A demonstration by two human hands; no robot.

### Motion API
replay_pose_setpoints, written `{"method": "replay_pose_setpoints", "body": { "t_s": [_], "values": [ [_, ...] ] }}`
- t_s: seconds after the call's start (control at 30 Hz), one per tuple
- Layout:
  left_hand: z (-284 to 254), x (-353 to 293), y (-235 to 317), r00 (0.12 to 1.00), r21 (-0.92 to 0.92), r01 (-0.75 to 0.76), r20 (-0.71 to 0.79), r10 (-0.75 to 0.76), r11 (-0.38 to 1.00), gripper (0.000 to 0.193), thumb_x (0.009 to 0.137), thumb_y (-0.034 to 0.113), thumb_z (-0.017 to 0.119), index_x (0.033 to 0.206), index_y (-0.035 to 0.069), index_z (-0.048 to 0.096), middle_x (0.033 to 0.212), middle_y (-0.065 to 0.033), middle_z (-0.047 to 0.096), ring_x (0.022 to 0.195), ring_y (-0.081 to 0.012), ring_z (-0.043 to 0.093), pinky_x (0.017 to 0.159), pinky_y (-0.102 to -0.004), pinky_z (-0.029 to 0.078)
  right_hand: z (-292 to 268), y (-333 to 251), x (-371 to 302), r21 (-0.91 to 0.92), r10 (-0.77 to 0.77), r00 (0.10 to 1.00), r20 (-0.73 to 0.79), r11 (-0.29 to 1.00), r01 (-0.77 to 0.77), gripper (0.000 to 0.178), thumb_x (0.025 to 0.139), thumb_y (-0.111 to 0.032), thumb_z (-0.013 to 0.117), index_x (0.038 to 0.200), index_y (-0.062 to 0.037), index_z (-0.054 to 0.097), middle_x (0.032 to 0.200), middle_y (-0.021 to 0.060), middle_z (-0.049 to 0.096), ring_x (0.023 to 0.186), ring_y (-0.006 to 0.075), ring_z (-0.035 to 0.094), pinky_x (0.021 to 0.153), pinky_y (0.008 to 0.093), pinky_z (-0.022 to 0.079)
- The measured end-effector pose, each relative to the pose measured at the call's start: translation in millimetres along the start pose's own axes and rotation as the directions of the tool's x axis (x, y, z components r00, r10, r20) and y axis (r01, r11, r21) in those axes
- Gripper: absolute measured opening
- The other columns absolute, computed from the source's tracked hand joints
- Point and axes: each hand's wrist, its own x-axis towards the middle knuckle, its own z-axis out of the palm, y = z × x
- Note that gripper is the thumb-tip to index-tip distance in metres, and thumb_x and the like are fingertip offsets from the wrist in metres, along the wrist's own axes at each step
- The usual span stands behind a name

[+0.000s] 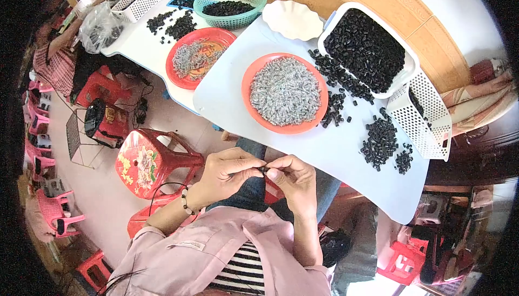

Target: The person assembles small components by picking up black plastic pieces and silver metal parts from trays on the table and fitting them together by hand.

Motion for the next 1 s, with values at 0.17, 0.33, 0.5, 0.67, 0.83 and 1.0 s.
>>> {"method": "replay_pose_setpoints", "body": {
  "t_s": [0.17, 0.33, 0.5, 0.67, 0.83, 1.0],
  "values": [
    [5.1, 1.3, -2.8, 0.999, 0.026, -0.029, -0.03, 0.03, 0.999, 0.027, 0.077, 0.004, 0.079, 0.103, 0.003, 0.074, 0.086, -0.0102, 0.071, 0.071, -0.0212, 0.066, 0.059, -0.03, 0.051, -4.3, -1.7, -0.4, -0.026, 0.027, 1.0, 0.009, 0.999, -0.027, 0.013, 0.085, -0.005, 0.076, 0.093, 0.0003, 0.067, 0.084, 0.0055, 0.07, 0.074, 0.0089, 0.062, 0.068, 0.0218, 0.049],
    [4.4, 4.2, -0.2, 0.997, 0.062, -0.067, 0.029, 0.066, 0.996, 0.027, 0.078, -0.005, 0.071, 0.105, 0.001, 0.07, 0.089, -0.0101, 0.07, 0.077, -0.0255, 0.066, 0.066, -0.0341, 0.054, -8.0, -2.9, -2.4, -0.066, 0.051, 0.999, 0.017, 0.997, -0.049, 0.015, 0.084, -0.007, 0.077, 0.091, 0.0, 0.066, 0.084, 0.0054, 0.069, 0.075, 0.0089, 0.061, 0.07, 0.0217, 0.049],
    [7.6, 2.9, -2.3, 0.996, 0.062, -0.083, 0.026, 0.082, 0.995, 0.031, 0.075, -0.009, 0.068, 0.103, 0.002, 0.07, 0.09, -0.0096, 0.069, 0.077, -0.0256, 0.066, 0.066, -0.0343, 0.053, -10.3, -4.2, -3.3, -0.083, 0.074, 0.997, 0.035, 0.994, -0.07, 0.013, 0.085, -0.006, 0.076, 0.09, -0.0006, 0.065, 0.085, 0.0036, 0.067, 0.076, 0.0085, 0.06, 0.071, 0.0221, 0.048],
    [11.5, 4.6, -5.0, 0.99, 0.07, -0.137, -0.013, 0.138, 0.988, 0.029, 0.075, -0.003, 0.075, 0.103, 0.004, 0.072, 0.088, -0.009, 0.07, 0.073, -0.0241, 0.066, 0.061, -0.0326, 0.052, -6.5, -9.9, -3.2, -0.124, 0.03, 0.999, 0.031, 0.992, -0.026, 0.007, 0.087, 0.003, 0.069, 0.088, -0.0009, 0.064, 0.083, 0.002, 0.065, 0.072, 0.0057, 0.058, 0.067, 0.021, 0.047],
    [13.9, 5.4, -5.3, 0.991, 0.07, -0.134, -0.012, 0.135, 0.989, 0.029, 0.074, -0.005, 0.074, 0.102, 0.003, 0.071, 0.088, -0.0097, 0.07, 0.073, -0.025, 0.066, 0.062, -0.0329, 0.053, -9.1, -9.7, -2.7, -0.096, 0.046, 0.998, 0.038, 0.994, -0.042, 0.008, 0.087, 0.004, 0.069, 0.087, -0.0004, 0.062, 0.084, 0.002, 0.065, 0.073, 0.0057, 0.058, 0.065, 0.0205, 0.048],
    [12.0, 5.8, -6.5, 0.985, 0.101, -0.174, -0.001, 0.175, 0.98, 0.031, 0.073, -0.007, 0.072, 0.102, 0.003, 0.071, 0.088, -0.0102, 0.07, 0.074, -0.0255, 0.067, 0.062, -0.0329, 0.053, -6.4, -10.8, -2.6, -0.194, -0.005, 0.999, 0.036, 0.981, 0.012, 0.01, 0.087, 0.007, 0.067, 0.087, -0.0005, 0.061, 0.084, 0.0023, 0.065, 0.07, 0.0052, 0.058, 0.061, 0.0194, 0.048]
  ]
}}
